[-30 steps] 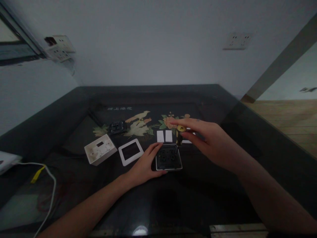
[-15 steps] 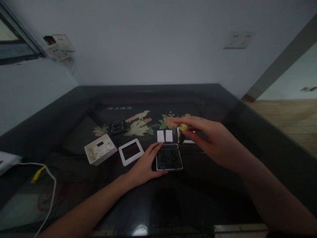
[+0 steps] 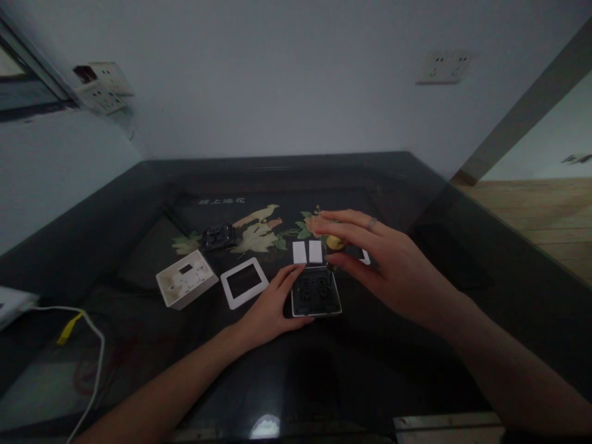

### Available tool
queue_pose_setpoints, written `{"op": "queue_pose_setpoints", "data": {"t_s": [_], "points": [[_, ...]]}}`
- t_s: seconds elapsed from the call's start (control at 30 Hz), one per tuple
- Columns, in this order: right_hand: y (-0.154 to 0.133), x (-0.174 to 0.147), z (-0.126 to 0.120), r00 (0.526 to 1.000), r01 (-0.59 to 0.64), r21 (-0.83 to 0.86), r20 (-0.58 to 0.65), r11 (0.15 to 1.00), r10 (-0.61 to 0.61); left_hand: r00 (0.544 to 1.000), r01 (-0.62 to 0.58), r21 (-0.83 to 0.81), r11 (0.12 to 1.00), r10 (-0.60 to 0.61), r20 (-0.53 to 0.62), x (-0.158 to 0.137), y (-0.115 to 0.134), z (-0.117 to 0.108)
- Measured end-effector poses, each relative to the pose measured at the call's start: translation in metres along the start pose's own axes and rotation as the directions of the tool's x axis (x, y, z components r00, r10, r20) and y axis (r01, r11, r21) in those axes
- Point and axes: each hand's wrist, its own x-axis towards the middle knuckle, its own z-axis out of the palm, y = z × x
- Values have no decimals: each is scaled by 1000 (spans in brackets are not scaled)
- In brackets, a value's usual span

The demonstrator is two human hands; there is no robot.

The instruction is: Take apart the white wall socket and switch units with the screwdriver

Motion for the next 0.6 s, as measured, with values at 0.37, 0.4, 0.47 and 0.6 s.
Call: {"op": "queue_pose_setpoints", "data": {"t_s": [0.37, 0.4, 0.47, 0.6], "points": [[1, 0, -2, 999, -11, -23, -39, 1000, 10, 1000, 16, -15, 1000, -16, -3, 0, 3, -1], [1, 0, -3, 1000, -11, 10, -12, 1000, 11, 1000, 13, -16, 1000, -13, -5, 0, 3, -1], [1, -1, -2, 1000, -4, 42, 3, 999, 4, 1000, 2, -15, 1000, -2, -10, 0, 1, 0], [2, 1, 10, 989, -1, -80, -146, 997, -11, 1000, -7, -6, 1000, 7, -5, 0, -1, 1]]}}
